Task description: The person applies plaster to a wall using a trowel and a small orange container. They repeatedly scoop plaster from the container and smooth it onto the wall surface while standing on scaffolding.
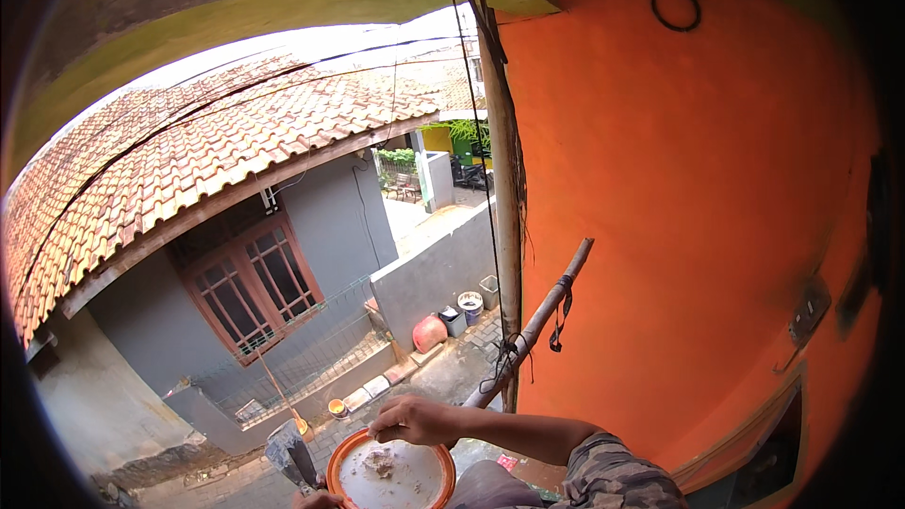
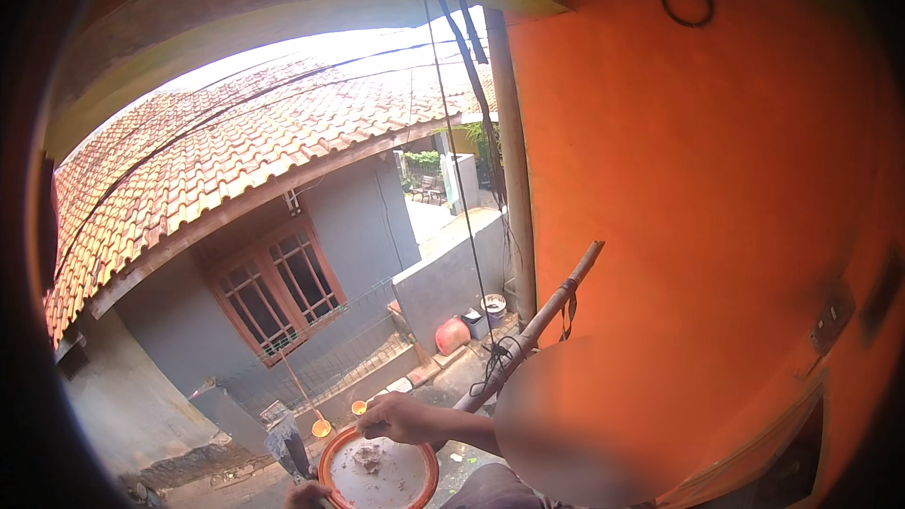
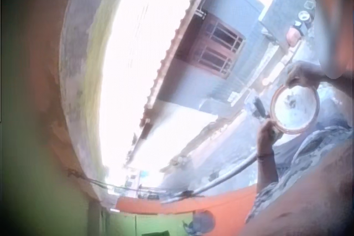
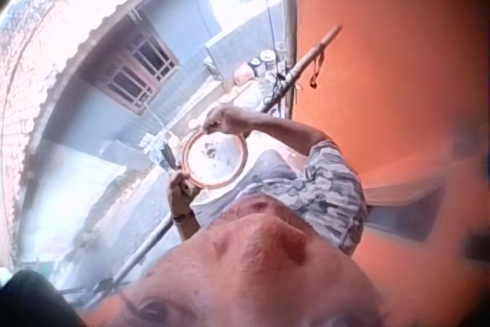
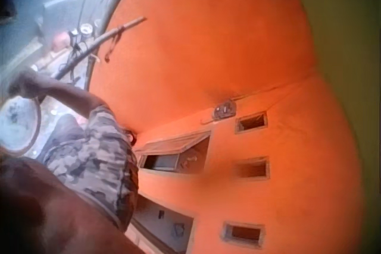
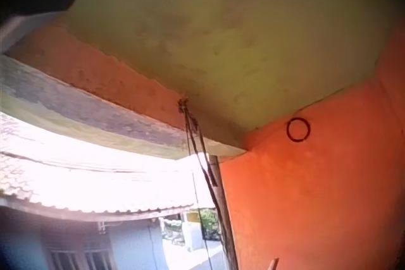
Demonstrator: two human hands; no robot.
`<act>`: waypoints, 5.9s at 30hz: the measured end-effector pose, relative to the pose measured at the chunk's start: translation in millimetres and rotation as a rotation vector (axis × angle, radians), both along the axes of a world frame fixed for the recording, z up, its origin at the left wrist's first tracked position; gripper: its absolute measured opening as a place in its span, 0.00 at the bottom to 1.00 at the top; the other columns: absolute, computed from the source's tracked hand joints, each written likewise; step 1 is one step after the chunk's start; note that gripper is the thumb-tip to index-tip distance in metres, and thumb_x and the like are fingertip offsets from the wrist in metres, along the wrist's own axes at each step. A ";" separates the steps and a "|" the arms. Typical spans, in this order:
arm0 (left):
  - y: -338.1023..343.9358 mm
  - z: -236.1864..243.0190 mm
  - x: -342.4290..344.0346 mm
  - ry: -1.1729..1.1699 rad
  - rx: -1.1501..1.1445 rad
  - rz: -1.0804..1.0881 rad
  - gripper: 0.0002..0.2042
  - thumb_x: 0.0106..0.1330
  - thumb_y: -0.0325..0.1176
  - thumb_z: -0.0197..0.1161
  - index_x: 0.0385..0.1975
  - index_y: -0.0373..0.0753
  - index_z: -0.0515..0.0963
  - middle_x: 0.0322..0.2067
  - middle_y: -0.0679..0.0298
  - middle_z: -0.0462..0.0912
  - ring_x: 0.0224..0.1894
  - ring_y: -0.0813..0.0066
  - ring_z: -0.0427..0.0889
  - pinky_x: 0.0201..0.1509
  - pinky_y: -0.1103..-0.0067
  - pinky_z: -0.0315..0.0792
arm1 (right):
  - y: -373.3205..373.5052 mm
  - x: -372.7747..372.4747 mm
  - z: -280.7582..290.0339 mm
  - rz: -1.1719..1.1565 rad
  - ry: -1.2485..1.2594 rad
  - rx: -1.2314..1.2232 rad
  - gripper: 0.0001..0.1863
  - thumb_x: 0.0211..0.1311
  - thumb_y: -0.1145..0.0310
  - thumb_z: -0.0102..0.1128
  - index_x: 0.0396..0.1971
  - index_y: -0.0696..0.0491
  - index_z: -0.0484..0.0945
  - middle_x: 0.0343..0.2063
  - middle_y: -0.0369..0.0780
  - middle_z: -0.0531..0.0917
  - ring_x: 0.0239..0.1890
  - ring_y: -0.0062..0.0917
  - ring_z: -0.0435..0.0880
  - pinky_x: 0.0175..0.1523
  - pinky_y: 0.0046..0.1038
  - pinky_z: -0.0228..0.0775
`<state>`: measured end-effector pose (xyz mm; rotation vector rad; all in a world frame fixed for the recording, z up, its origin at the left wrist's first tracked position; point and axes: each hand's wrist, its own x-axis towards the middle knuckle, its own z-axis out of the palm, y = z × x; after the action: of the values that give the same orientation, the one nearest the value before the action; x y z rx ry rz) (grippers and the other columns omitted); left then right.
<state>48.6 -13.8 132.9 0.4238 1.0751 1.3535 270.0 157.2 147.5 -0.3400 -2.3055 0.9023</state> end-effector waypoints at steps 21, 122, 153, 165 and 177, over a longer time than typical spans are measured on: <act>11.0 -61.6 -51.0 0.283 0.102 0.041 0.08 0.63 0.31 0.55 0.22 0.39 0.76 0.15 0.72 0.73 0.15 0.85 0.70 0.17 0.86 0.63 | 80.0 195.0 309.2 -0.466 1.159 0.502 0.15 0.59 0.71 0.62 0.43 0.64 0.78 0.31 0.41 0.83 0.35 0.22 0.82 0.44 0.23 0.75; 29.6 -66.8 -69.3 -0.157 0.099 -0.126 0.07 0.60 0.32 0.57 0.29 0.34 0.78 0.20 0.65 0.78 0.20 0.76 0.77 0.25 0.79 0.74 | 166.7 192.3 556.0 -1.384 -0.075 1.690 0.19 0.60 0.76 0.46 0.49 0.47 0.77 0.53 0.44 0.76 0.53 0.38 0.74 0.53 0.38 0.70; 24.5 -44.2 -66.4 0.069 0.064 0.041 0.06 0.58 0.31 0.59 0.20 0.42 0.76 0.13 0.72 0.73 0.14 0.83 0.71 0.18 0.84 0.66 | 164.0 171.8 565.6 -1.117 0.397 0.924 0.18 0.59 0.81 0.45 0.44 0.52 0.81 0.47 0.45 0.80 0.49 0.35 0.77 0.55 0.34 0.66; 21.4 -72.8 -74.4 0.094 0.064 0.114 0.07 0.58 0.31 0.60 0.18 0.43 0.75 0.13 0.74 0.71 0.13 0.84 0.68 0.16 0.84 0.64 | 212.9 189.9 571.9 -0.699 0.463 1.239 0.14 0.65 0.71 0.50 0.47 0.47 0.79 0.44 0.40 0.82 0.44 0.26 0.80 0.53 0.28 0.69; 25.4 -60.8 -67.4 -0.022 0.136 -0.070 0.07 0.57 0.32 0.61 0.18 0.43 0.75 0.12 0.74 0.71 0.13 0.84 0.69 0.16 0.85 0.64 | 196.7 197.6 557.0 -0.843 0.485 1.252 0.14 0.65 0.75 0.48 0.46 0.48 0.80 0.46 0.41 0.81 0.47 0.29 0.79 0.55 0.30 0.67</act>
<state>-18.9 11.7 72.1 0.5407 0.9448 1.3701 467.6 353.8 704.5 -0.3918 -1.5883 -0.7909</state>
